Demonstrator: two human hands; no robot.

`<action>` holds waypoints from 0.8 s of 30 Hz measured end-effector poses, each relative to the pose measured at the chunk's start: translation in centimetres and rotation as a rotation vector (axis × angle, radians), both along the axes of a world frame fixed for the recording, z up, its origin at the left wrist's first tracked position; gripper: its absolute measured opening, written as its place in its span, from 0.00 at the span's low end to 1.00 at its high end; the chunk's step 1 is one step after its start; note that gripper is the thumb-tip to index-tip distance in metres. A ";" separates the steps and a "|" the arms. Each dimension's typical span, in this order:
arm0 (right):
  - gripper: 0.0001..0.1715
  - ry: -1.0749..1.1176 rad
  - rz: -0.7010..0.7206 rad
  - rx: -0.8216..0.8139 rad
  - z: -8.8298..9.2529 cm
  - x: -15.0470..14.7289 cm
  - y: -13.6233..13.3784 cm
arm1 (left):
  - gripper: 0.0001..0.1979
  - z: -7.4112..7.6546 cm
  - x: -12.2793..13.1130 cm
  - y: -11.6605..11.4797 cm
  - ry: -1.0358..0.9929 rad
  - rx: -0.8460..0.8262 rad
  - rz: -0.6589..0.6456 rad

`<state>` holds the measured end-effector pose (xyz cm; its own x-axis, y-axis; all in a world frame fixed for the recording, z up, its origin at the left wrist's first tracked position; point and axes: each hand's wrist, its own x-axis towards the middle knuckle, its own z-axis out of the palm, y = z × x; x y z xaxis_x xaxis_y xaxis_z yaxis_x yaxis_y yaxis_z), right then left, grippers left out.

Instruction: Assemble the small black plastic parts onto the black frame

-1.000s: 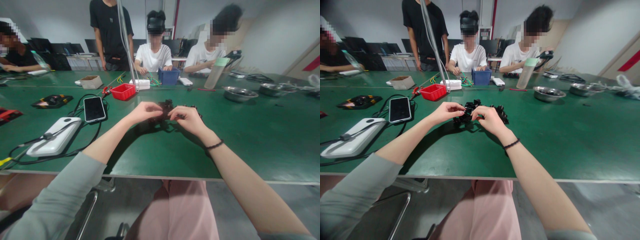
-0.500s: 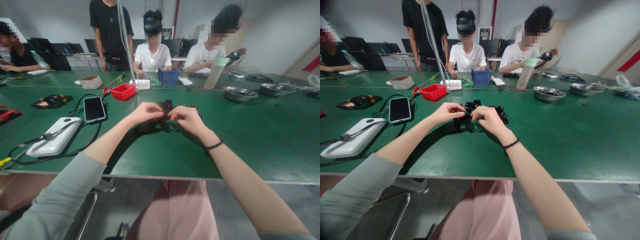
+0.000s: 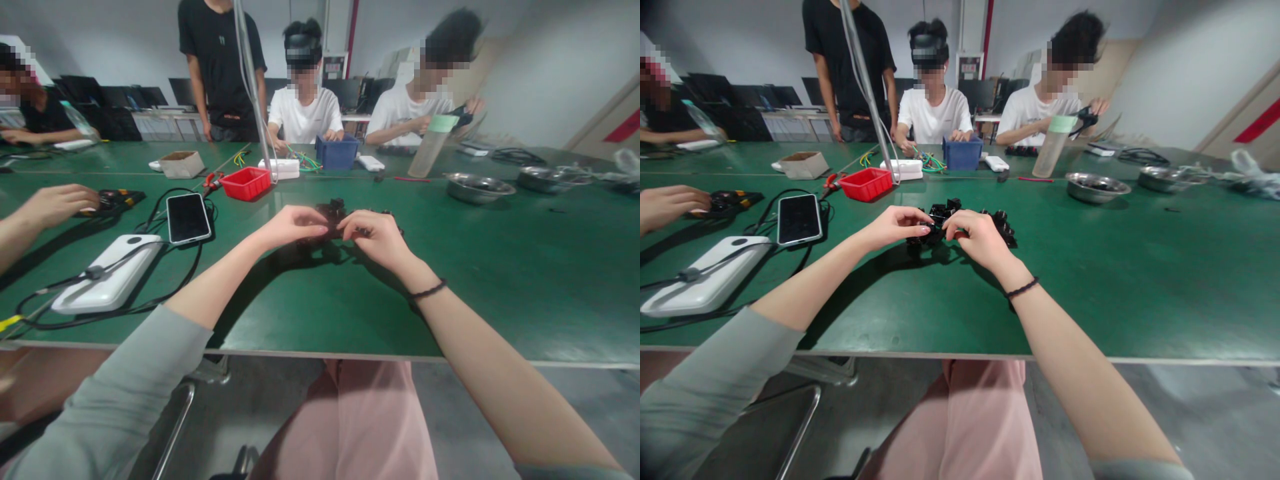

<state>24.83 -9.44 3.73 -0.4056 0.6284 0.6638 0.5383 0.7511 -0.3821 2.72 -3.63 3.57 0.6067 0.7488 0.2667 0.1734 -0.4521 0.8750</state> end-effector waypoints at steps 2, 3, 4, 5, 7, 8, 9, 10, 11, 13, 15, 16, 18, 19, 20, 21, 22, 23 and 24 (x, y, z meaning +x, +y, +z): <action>0.17 0.004 -0.008 0.005 0.0 0.0 0.0 | 0.27 0.1 -0.1 0.0 0.002 -0.015 -0.013; 0.17 0.007 -0.010 0.006 0.0 0.0 0.0 | 0.27 0.1 -0.1 0.0 0.000 -0.026 -0.022; 0.17 0.010 -0.011 0.009 0.0 0.0 0.0 | 0.27 0.1 -0.1 0.0 -0.006 -0.037 -0.032; 0.17 0.014 -0.011 0.011 0.0 0.0 0.0 | 0.27 0.1 -0.1 0.0 -0.015 -0.046 -0.039; 0.16 0.019 -0.013 0.015 0.0 0.1 0.0 | 0.27 0.1 -0.1 0.0 -0.025 -0.057 -0.050; 0.16 0.020 -0.015 0.015 -0.1 0.1 0.0 | 0.26 0.1 -0.1 0.0 -0.025 -0.055 -0.052; 0.16 0.022 -0.016 0.011 -0.1 0.1 0.1 | 0.26 0.1 -0.1 0.1 -0.019 -0.050 -0.051; 0.16 0.023 -0.017 0.006 -0.1 0.1 0.1 | 0.27 0.1 -0.2 0.1 -0.011 -0.042 -0.049; 0.16 0.026 -0.016 0.000 -0.2 0.1 0.1 | 0.27 0.1 -0.2 0.1 -0.005 -0.030 -0.043; 0.15 0.030 -0.013 -0.005 -0.2 0.0 0.2 | 0.27 0.0 -0.2 0.2 -0.003 0.001 -0.022; 0.15 0.026 -0.010 -0.007 -0.3 0.0 0.2 | 0.28 -0.1 -0.3 0.3 -0.013 0.030 0.006; 0.15 0.022 -0.011 -0.007 -0.3 0.0 0.3 | 0.28 -0.2 -0.3 0.4 -0.023 0.040 0.022; 0.15 0.009 -0.016 -0.011 -0.3 0.0 0.3 | 0.28 -0.3 -0.3 0.5 -0.049 0.051 0.059; 0.16 0.002 -0.019 -0.015 -0.3 0.1 0.3 | 0.27 -0.3 -0.3 0.6 -0.065 0.055 0.081; 0.16 -0.005 -0.020 -0.020 -0.3 0.1 0.3 | 0.26 -0.4 -0.3 0.6 -0.079 0.061 0.103; 0.16 -0.010 -0.021 -0.027 -0.3 0.1 0.4 | 0.25 -0.4 -0.2 0.6 -0.092 0.066 0.123; 0.16 -0.014 -0.020 -0.035 -0.4 0.1 0.4 | 0.24 -0.4 -0.2 0.6 -0.105 0.069 0.141; 0.16 -0.018 -0.019 -0.044 -0.4 0.2 0.4 | 0.23 -0.3 -0.2 0.6 -0.119 0.071 0.155; 0.15 -0.020 -0.020 -0.052 -0.4 0.2 0.4 | 0.23 -0.3 -0.2 0.6 -0.133 0.070 0.167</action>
